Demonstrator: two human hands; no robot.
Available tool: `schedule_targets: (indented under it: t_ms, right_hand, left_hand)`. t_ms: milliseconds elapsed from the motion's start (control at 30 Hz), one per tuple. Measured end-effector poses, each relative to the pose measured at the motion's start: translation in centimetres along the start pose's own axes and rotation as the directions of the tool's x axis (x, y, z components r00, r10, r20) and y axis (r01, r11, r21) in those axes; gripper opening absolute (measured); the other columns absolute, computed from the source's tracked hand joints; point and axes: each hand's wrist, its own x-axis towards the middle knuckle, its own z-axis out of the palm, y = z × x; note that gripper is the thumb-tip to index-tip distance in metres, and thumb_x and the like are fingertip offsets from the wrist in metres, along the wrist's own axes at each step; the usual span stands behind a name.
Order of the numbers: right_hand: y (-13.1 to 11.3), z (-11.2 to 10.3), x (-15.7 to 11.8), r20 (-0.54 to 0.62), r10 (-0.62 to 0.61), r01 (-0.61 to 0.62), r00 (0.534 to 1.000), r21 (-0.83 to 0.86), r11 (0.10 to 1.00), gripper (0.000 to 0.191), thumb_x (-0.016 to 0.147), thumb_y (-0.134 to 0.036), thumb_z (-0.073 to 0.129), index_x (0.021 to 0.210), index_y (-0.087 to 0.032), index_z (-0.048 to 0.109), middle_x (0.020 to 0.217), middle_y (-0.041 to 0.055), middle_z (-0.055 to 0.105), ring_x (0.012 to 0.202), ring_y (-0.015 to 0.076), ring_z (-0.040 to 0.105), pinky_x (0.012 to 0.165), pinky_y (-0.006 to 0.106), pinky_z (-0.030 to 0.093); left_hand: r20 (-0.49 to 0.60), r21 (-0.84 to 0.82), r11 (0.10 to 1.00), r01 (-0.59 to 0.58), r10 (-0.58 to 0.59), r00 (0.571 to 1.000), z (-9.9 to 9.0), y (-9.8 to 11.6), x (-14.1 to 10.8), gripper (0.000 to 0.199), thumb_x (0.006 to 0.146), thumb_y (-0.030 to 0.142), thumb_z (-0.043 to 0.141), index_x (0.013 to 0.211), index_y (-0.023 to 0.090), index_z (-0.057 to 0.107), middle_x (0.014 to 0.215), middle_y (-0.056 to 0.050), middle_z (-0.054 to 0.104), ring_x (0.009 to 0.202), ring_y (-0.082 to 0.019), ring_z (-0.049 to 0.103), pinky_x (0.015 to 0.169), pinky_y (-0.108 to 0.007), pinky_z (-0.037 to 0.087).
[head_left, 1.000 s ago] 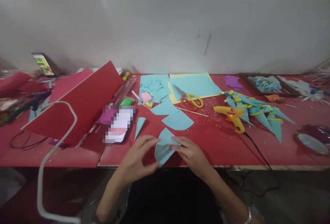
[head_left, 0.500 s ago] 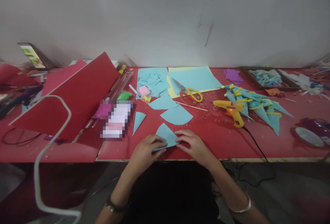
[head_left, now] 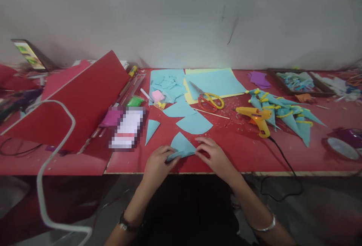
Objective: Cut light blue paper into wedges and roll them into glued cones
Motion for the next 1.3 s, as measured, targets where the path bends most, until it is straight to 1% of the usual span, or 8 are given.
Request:
schedule_targets:
  t_ms: [267, 433, 533, 633, 767, 867, 1000, 1300]
  right_hand:
    - [0.1, 0.7, -0.2, -0.095, 0.026, -0.033, 0.995, -0.071, 0.997, 0.008, 0.081, -0.018, 0.051, 0.074, -0.019, 0.055, 0.108, 0.0095, 0.058, 0.105, 0.0224, 0.051, 0.089, 0.040, 0.041]
    - [0.2, 0.3, -0.1, -0.144, 0.041, -0.048, 0.989, -0.049, 0.998, 0.017, 0.081, -0.013, 0.046, 0.094, -0.020, 0.054, 0.103, 0.0082, 0.058, 0.101, 0.0217, 0.052, 0.088, 0.040, 0.042]
    - [-0.2, 0.0, -0.1, -0.158, 0.016, -0.012, 0.987, 0.025, 1.000, 0.020, 0.083, -0.013, 0.042, 0.098, -0.020, 0.054, 0.101, 0.0074, 0.058, 0.098, 0.0192, 0.052, 0.086, 0.035, 0.043]
    - [-0.8, 0.1, -0.1, -0.099, -0.028, 0.030, 0.995, 0.015, 0.999, 0.014, 0.083, -0.020, 0.049, 0.094, -0.020, 0.057, 0.098, 0.0068, 0.057, 0.095, 0.0186, 0.052, 0.083, 0.032, 0.043]
    - [-1.2, 0.7, 0.4, -0.014, -0.025, 0.022, 1.000, -0.168, 0.986, 0.009, 0.079, -0.029, 0.057, 0.082, -0.021, 0.061, 0.095, 0.0056, 0.057, 0.088, 0.0196, 0.050, 0.078, 0.034, 0.042]
    - [-1.3, 1.0, 0.7, -0.010, -0.009, 0.006, 1.000, -0.237, 0.971, 0.008, 0.079, -0.029, 0.057, 0.077, -0.021, 0.060, 0.093, 0.0046, 0.056, 0.086, 0.0192, 0.048, 0.076, 0.033, 0.040]
    - [-1.7, 1.0, 0.8, -0.020, 0.021, -0.025, 1.000, -0.245, 0.969, 0.009, 0.079, -0.028, 0.057, 0.073, -0.021, 0.058, 0.092, 0.0041, 0.056, 0.084, 0.0193, 0.047, 0.074, 0.033, 0.039]
    - [-2.0, 1.3, 0.9, -0.056, 0.076, -0.087, 0.996, -0.239, 0.967, 0.014, 0.079, -0.027, 0.057, 0.068, -0.020, 0.053, 0.089, 0.0036, 0.056, 0.080, 0.0191, 0.046, 0.072, 0.033, 0.039]
  left_hand:
    - [0.013, -0.021, 0.999, 0.044, -0.044, 0.999, 0.1, 0.0, 0.0, 0.015, 0.079, 0.028, 0.056, 0.073, 0.018, 0.066, 0.075, -0.003, 0.065, 0.070, -0.013, 0.060, 0.064, -0.024, 0.047]
    - [0.015, -0.020, 0.999, 0.047, -0.047, 0.999, 0.1, 0.0, -0.1, 0.016, 0.079, 0.028, 0.056, 0.072, 0.018, 0.066, 0.074, -0.003, 0.065, 0.069, -0.013, 0.061, 0.063, -0.024, 0.047]
    - [-0.001, -0.010, 0.999, 0.050, -0.050, 0.999, 0.0, 0.0, 0.0, 0.014, 0.077, 0.027, 0.058, 0.071, 0.017, 0.066, 0.075, -0.003, 0.066, 0.070, -0.014, 0.061, 0.063, -0.023, 0.047]
    - [0.015, -0.010, 0.998, 0.070, -0.070, 0.997, 0.0, 0.2, 0.1, 0.013, 0.077, 0.026, 0.058, 0.070, 0.018, 0.066, 0.073, -0.002, 0.066, 0.068, -0.013, 0.061, 0.061, -0.023, 0.047]
    - [-0.016, 0.016, 0.992, 0.125, -0.125, 0.992, 0.1, 0.9, 0.2, 0.016, 0.077, 0.030, 0.057, 0.070, 0.018, 0.066, 0.076, -0.002, 0.066, 0.068, -0.013, 0.061, 0.062, -0.023, 0.047]
    - [-0.072, 0.035, 0.987, 0.160, -0.157, 0.985, 0.3, 1.0, 0.0, 0.018, 0.076, 0.032, 0.058, 0.069, 0.017, 0.066, 0.081, -0.003, 0.066, 0.071, -0.013, 0.061, 0.066, -0.024, 0.048]
    - [-0.116, 0.052, 0.986, 0.159, -0.152, 0.982, 0.4, 0.6, -0.3, 0.022, 0.078, 0.034, 0.056, 0.065, 0.017, 0.064, 0.082, -0.005, 0.065, 0.073, -0.015, 0.060, 0.066, -0.026, 0.047]
    - [-0.107, 0.254, 0.951, 0.178, -0.156, 0.982, 0.4, 0.3, -0.6, 0.026, 0.081, 0.034, 0.053, 0.063, 0.015, 0.058, 0.077, -0.004, 0.059, 0.066, -0.014, 0.054, 0.061, -0.026, 0.042]
